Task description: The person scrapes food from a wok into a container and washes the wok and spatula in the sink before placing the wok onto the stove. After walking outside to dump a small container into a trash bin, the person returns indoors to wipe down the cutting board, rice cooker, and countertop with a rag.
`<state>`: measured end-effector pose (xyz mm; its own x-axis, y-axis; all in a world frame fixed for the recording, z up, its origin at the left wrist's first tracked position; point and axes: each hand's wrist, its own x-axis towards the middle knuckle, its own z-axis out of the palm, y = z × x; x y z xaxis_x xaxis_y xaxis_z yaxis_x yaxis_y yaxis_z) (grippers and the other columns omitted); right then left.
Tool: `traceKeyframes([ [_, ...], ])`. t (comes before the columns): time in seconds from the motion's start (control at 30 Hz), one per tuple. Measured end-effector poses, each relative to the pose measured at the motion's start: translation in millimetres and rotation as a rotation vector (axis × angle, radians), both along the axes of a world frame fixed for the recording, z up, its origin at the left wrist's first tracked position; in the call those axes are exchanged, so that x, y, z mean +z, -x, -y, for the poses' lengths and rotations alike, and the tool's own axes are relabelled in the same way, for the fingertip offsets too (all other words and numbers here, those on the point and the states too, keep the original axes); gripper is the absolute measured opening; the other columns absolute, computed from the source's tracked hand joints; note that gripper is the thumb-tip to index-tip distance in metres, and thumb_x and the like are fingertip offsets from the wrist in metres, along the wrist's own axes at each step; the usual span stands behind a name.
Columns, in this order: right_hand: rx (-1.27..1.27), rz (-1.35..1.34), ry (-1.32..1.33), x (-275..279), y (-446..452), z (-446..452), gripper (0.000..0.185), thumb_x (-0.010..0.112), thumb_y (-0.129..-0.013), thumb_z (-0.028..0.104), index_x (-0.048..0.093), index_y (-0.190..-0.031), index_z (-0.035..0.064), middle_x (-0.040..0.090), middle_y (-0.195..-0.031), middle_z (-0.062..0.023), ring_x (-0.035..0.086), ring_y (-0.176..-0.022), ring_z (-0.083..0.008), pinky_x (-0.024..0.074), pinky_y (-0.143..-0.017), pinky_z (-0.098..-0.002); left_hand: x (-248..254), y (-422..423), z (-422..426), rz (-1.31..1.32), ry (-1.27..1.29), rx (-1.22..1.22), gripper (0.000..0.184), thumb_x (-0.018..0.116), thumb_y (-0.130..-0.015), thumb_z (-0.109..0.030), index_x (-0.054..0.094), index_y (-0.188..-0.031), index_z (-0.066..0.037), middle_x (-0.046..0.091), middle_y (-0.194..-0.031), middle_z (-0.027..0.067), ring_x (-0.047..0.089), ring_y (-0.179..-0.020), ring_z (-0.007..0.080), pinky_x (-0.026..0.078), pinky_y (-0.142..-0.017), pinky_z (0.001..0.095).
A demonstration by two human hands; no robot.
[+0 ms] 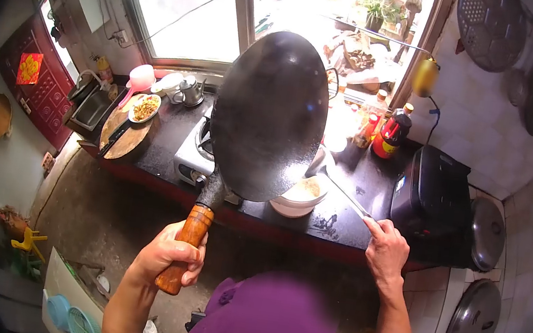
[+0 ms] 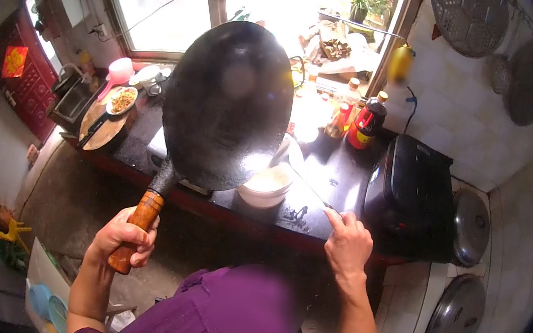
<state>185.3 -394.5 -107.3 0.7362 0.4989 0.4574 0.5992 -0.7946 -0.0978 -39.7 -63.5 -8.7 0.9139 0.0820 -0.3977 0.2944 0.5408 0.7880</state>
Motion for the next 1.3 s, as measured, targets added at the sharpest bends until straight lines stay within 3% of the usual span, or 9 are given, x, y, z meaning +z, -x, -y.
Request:
traceKeyframes([
  [0.27, -0.061, -0.170, -0.173, 32.4, 34.7, 36.7, 0.029, 0.063, -0.079, 0.005, 0.070, -0.102, 0.0201, 0.061, -0.083, -0.0028, 0.063, -0.074, -0.0234, 0.0478, -0.061, -0.0356, -4.9, 6.9, 0.1, 0.006, -0.045, 0.037, 0.027, 0.057, -0.071, 0.000, 0.046, -0.095, 0.000, 0.053, -0.061, 0.0109, 0.051, -0.040, 0.0182, 0.044, -0.039, 0.0322],
  [0.43, 0.001, -0.148, -0.135, 5.6, 26.0, 27.7, 0.032, 0.063, -0.079, 0.005, 0.070, -0.107, 0.0205, 0.063, -0.085, -0.0023, 0.063, -0.073, -0.0227, 0.0482, -0.062, -0.0349, -8.4, 11.3, -2.6, 0.025, 0.056, 0.063, 0.026, 0.057, -0.073, 0.000, 0.045, -0.097, 0.001, 0.051, -0.061, 0.0098, 0.050, -0.040, 0.0175, 0.041, -0.039, 0.0319],
  [0.53, -0.054, -0.438, -0.385, 5.8, 29.7, 35.9, 0.041, 0.063, -0.075, 0.001, 0.069, -0.111, 0.0189, 0.064, -0.085, -0.0030, 0.062, -0.074, -0.0152, 0.0475, -0.065, -0.0306, -12.6, 18.8, -5.4, 0.049, 0.101, 0.063, 0.026, 0.056, -0.074, 0.000, 0.045, -0.097, 0.001, 0.051, -0.061, 0.0098, 0.050, -0.040, 0.0175, 0.042, -0.039, 0.0326],
  [0.57, 0.054, -0.507, -0.438, -14.7, 19.0, 54.5, 0.046, 0.063, -0.078, 0.002, 0.064, -0.122, 0.0151, 0.065, -0.083, -0.0031, 0.056, -0.064, -0.0099, 0.0444, -0.056, -0.0277, -14.0, 20.0, -5.9, 0.054, 0.113, 0.058, 0.026, 0.056, -0.074, -0.001, 0.045, -0.098, 0.001, 0.051, -0.061, 0.0098, 0.050, -0.040, 0.0176, 0.042, -0.039, 0.0329],
  [0.67, -0.006, -1.296, -0.918, 4.4, 20.0, 64.2, 0.049, 0.062, -0.082, 0.004, 0.056, -0.131, 0.0098, 0.064, -0.084, -0.0039, 0.047, -0.054, -0.0050, 0.0378, -0.046, -0.0227, -13.8, 20.0, -4.5, 0.061, 0.146, 0.080, 0.026, 0.057, -0.074, 0.000, 0.045, -0.097, 0.000, 0.051, -0.061, 0.0105, 0.051, -0.041, 0.0194, 0.045, -0.041, 0.0347],
  [0.7, 0.007, -1.372, -0.954, 5.0, 20.4, 63.7, 0.056, 0.062, -0.086, 0.007, 0.044, -0.140, 0.0070, 0.064, -0.085, -0.0060, 0.040, -0.049, -0.0031, 0.0304, -0.041, -0.0178, -12.6, 20.3, -3.3, 0.063, 0.165, 0.095, 0.026, 0.056, -0.074, 0.001, 0.045, -0.098, 0.000, 0.051, -0.061, 0.0107, 0.051, -0.041, 0.0197, 0.044, -0.040, 0.0346],
  [0.9, 0.124, -1.730, -1.291, 11.0, 23.9, 45.8, 0.058, 0.056, -0.092, 0.011, 0.033, -0.145, 0.0076, 0.062, -0.087, -0.0090, 0.038, -0.048, -0.0044, 0.0311, -0.039, -0.0176, -11.8, 25.6, -1.8, 0.076, 0.204, 0.104, 0.026, 0.055, -0.074, 0.002, 0.046, -0.099, 0.001, 0.051, -0.061, 0.0109, 0.051, -0.041, 0.0201, 0.044, -0.040, 0.0343],
  [1.1, 0.109, -1.824, -1.219, 20.5, 31.2, -0.2, 0.053, 0.050, -0.094, 0.009, 0.033, -0.144, 0.0063, 0.058, -0.089, -0.0078, 0.039, -0.052, -0.0053, 0.0332, -0.040, -0.0185, -7.9, 35.7, 5.9, 0.070, 0.163, 0.088, 0.030, 0.057, -0.074, -0.002, 0.045, -0.101, 0.001, 0.049, -0.061, 0.0101, 0.050, -0.040, 0.0192, 0.041, -0.039, 0.0333],
  [1.3, 0.209, -1.929, -1.264, 49.8, 41.8, -0.7, 0.052, 0.048, -0.094, 0.009, 0.033, -0.144, 0.0040, 0.057, -0.089, -0.0081, 0.042, -0.054, -0.0070, 0.0347, -0.039, -0.0199, -6.7, 31.5, 10.3, 0.055, 0.140, 0.033, 0.026, 0.057, -0.075, 0.000, 0.045, -0.097, -0.001, 0.053, -0.063, 0.0110, 0.054, -0.044, 0.0205, 0.047, -0.044, 0.0341],
])
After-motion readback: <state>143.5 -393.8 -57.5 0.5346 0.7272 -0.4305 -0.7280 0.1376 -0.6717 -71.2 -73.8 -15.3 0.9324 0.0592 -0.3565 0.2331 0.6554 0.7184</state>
